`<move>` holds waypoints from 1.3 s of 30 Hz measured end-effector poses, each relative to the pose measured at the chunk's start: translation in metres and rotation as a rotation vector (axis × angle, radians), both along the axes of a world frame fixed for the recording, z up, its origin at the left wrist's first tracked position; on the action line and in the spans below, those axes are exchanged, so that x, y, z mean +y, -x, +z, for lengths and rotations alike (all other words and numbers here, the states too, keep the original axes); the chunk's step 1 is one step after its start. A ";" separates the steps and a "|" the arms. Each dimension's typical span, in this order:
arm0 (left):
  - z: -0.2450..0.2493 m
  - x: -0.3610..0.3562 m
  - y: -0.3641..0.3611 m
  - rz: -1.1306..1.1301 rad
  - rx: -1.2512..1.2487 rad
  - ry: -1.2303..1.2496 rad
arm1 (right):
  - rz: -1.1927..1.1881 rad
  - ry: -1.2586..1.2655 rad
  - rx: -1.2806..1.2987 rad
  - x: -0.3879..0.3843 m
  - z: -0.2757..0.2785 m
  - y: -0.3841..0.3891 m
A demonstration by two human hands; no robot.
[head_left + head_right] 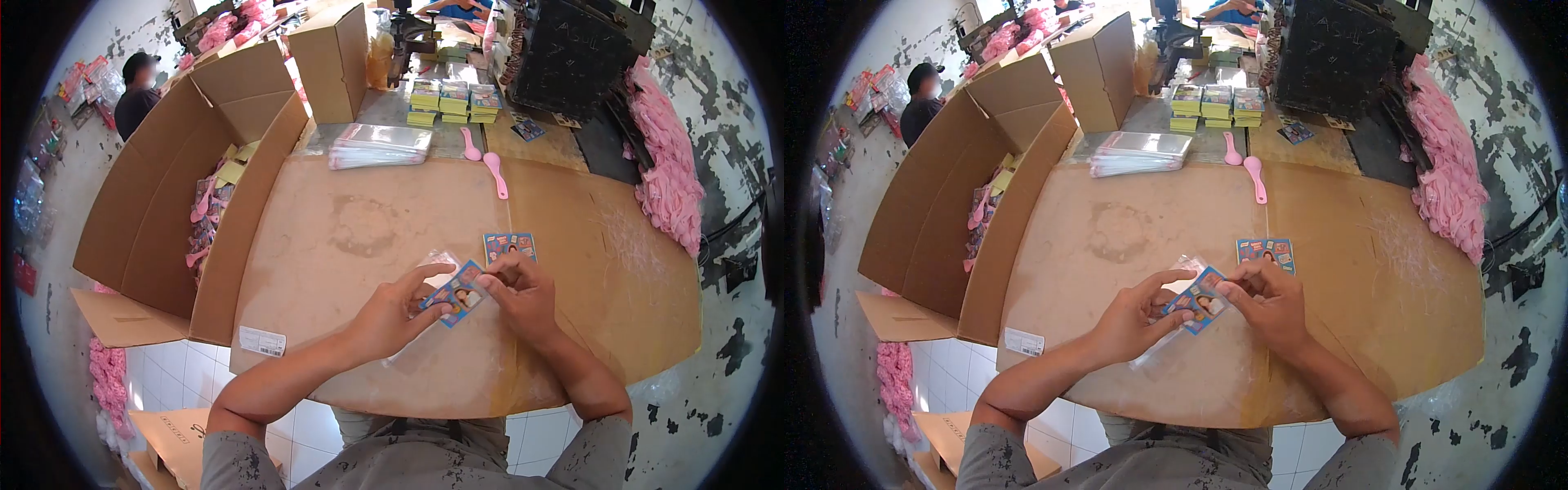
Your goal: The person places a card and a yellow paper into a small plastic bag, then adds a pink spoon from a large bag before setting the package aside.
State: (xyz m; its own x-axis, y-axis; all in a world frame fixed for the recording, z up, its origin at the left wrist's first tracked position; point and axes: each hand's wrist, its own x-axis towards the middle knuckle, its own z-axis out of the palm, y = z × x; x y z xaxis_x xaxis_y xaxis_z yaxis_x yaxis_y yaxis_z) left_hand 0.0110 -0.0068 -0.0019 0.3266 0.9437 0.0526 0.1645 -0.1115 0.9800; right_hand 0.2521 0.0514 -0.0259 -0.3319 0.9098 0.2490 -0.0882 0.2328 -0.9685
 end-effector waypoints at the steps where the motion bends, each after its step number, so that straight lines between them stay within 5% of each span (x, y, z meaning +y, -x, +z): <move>1: -0.002 0.000 0.000 0.010 -0.043 0.009 | 0.053 -0.130 -0.098 0.001 0.003 -0.001; 6: -0.006 0.003 0.002 0.042 -0.161 0.072 | 0.342 -0.566 -0.396 0.018 0.021 -0.005; 9: -0.006 0.005 0.002 0.051 -0.191 0.085 | 0.114 -0.219 -0.446 0.050 0.036 -0.016; 11: -0.004 0.006 0.004 0.040 -0.201 0.125 | -0.155 -0.443 -0.641 0.084 0.037 -0.017; 14: -0.004 0.009 0.008 0.025 -0.217 0.144 | -0.224 -0.825 -0.880 0.133 0.012 -0.029; 17: -0.011 0.013 0.010 0.053 -0.269 0.084 | -0.161 -0.483 -1.053 0.135 0.029 -0.022; 23: -0.006 0.017 0.014 0.151 -0.320 0.084 | -0.215 -0.436 -0.718 0.101 0.060 -0.009; 26: -0.007 0.016 0.013 0.171 -0.334 0.100 | 0.045 -0.476 -0.711 0.071 0.078 -0.009; 29: -0.006 0.016 0.013 0.177 -0.320 0.076 | 0.278 0.112 -0.463 0.052 0.091 -0.014; 35: -0.008 0.014 0.012 0.155 -0.235 -0.023 | 0.346 0.546 -0.032 0.040 0.086 -0.022; 39: -0.005 0.012 0.012 0.163 -0.144 -0.097 | 0.378 0.622 0.001 0.036 0.085 -0.023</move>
State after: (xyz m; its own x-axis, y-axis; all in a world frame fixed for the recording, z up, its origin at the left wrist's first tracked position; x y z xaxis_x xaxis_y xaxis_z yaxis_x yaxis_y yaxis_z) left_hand -0.0015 0.0051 -0.0066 0.1525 0.9717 0.1805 0.0475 -0.1896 0.9807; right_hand 0.2751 0.0876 0.0593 -0.6516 0.7062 -0.2770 -0.0545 -0.4078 -0.9115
